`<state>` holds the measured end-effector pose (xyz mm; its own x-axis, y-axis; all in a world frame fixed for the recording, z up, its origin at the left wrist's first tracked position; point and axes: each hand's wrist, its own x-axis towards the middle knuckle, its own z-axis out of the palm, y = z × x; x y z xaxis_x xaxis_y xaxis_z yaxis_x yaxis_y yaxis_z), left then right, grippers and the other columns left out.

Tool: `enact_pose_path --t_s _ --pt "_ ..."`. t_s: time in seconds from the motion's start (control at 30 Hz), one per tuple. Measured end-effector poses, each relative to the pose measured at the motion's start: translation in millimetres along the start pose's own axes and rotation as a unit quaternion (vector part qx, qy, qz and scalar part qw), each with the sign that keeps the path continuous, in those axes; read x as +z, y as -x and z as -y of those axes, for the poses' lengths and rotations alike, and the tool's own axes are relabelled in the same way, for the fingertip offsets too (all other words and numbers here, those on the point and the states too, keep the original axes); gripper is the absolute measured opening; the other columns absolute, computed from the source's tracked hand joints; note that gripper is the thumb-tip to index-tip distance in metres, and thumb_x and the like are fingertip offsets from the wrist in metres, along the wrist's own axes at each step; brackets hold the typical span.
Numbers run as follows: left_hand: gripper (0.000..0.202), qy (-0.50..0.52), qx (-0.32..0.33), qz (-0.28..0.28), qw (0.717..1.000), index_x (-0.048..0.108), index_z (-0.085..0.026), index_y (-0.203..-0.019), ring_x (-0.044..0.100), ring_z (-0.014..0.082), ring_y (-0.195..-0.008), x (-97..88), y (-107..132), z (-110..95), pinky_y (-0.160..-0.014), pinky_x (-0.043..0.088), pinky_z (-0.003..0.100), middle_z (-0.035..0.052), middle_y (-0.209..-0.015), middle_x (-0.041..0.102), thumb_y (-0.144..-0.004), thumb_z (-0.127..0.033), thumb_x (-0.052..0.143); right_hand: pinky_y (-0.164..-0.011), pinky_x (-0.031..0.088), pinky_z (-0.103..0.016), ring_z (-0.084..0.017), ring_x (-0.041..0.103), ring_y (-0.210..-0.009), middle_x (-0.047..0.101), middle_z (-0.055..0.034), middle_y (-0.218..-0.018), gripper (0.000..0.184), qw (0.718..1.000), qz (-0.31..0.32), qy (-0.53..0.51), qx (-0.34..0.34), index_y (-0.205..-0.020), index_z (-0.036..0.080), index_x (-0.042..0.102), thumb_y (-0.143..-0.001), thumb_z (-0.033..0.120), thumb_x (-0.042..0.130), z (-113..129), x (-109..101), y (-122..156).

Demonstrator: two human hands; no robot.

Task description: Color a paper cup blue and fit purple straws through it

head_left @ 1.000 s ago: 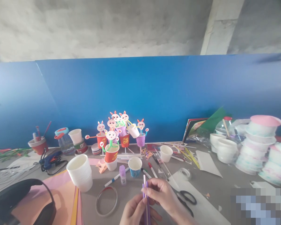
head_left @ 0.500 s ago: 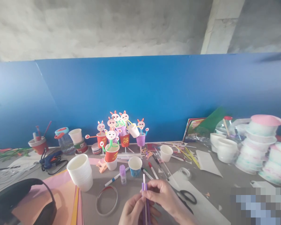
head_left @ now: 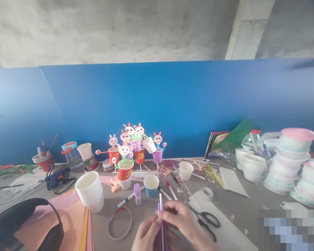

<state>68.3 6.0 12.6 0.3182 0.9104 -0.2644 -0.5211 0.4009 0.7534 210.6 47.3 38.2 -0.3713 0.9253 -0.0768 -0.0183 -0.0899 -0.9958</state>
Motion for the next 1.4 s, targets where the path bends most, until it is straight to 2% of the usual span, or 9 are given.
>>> enact_pose_path --t_s 0.23,0.53,0.67,0.9,1.03,1.2,1.4 --pt "0.050 0.002 -0.012 0.021 1.000 0.075 -0.012 -0.083 0.077 0.0283 -0.058 0.9 3.7 -7.0 -0.050 0.048 0.027 0.0096 -0.062 0.079 -0.067 -0.058 0.085 -0.039 0.026 -0.022 -0.007 0.038 -0.033 0.046 0.0098 -0.042 0.036 1.000 0.001 -0.023 0.013 -0.065 0.019 0.065 -0.075 0.051 0.077 -2.8 6.3 1.2" --pt "0.048 0.012 -0.022 0.031 0.999 0.075 -0.012 -0.086 0.077 0.0272 -0.060 -2.6 1.7 -4.6 -0.052 0.048 0.027 0.0115 -0.071 0.081 -0.069 -0.056 0.084 -0.037 0.021 -0.022 -0.006 0.035 -0.032 0.043 0.0101 -0.041 0.038 0.999 -0.013 -0.025 0.019 -0.063 0.020 0.061 -0.073 0.053 0.077 -2.7 5.1 -2.3" --pt "0.048 0.021 -0.021 0.023 0.999 0.075 -0.012 -0.087 0.077 0.0283 -0.061 -4.5 1.0 -3.0 -0.051 0.046 0.027 0.0105 -0.067 0.080 -0.069 -0.055 0.084 -0.041 0.022 -0.022 -0.006 0.034 -0.039 0.044 0.0092 -0.045 0.038 1.000 -0.021 -0.015 0.012 -0.063 0.019 0.061 -0.071 0.053 0.077 -1.2 5.2 -1.9" --pt "0.047 0.006 -0.015 -0.010 1.000 0.073 -0.012 -0.086 0.075 0.0258 -0.056 -13.6 -3.3 5.0 -0.055 0.053 0.030 0.0111 -0.068 0.080 -0.071 -0.056 0.082 -0.045 0.028 -0.022 -0.007 0.033 -0.044 0.043 0.0084 -0.046 0.040 1.000 -0.030 0.004 -0.003 -0.060 0.019 0.060 -0.069 0.053 0.079 -0.3 4.2 -4.5" --pt "0.048 0.016 -0.005 0.019 1.000 0.074 -0.012 -0.088 0.072 0.0213 -0.052 -14.9 -5.3 7.3 -0.051 0.050 0.025 0.0084 -0.063 0.079 -0.069 -0.055 0.084 -0.044 0.028 -0.021 -0.007 0.033 -0.044 0.044 0.0085 -0.046 0.042 1.000 -0.027 0.009 -0.006 -0.060 0.019 0.058 -0.069 0.055 0.079 -3.4 3.6 -5.1" --pt "0.046 0.006 0.002 0.054 0.998 0.076 -0.011 -0.085 0.068 0.0134 -0.046 -13.6 -8.0 7.3 -0.047 0.044 0.019 0.0101 -0.067 0.079 -0.073 -0.055 0.083 -0.044 0.029 -0.020 -0.007 0.033 -0.043 0.046 0.0081 -0.048 0.040 0.999 -0.028 0.013 -0.010 -0.063 0.019 0.061 -0.072 0.054 0.079 -7.0 2.1 -4.6" --pt "0.049 -0.002 0.004 0.057 0.998 0.075 -0.010 -0.083 0.067 0.0128 -0.045 -15.3 -9.4 7.6 -0.045 0.043 0.018 0.0105 -0.066 0.079 -0.073 -0.057 0.082 -0.043 0.028 -0.020 -0.007 0.033 -0.043 0.045 0.0082 -0.046 0.041 0.999 -0.021 0.021 -0.015 -0.065 0.018 0.064 -0.075 0.055 0.077 -10.4 1.2 -5.9"
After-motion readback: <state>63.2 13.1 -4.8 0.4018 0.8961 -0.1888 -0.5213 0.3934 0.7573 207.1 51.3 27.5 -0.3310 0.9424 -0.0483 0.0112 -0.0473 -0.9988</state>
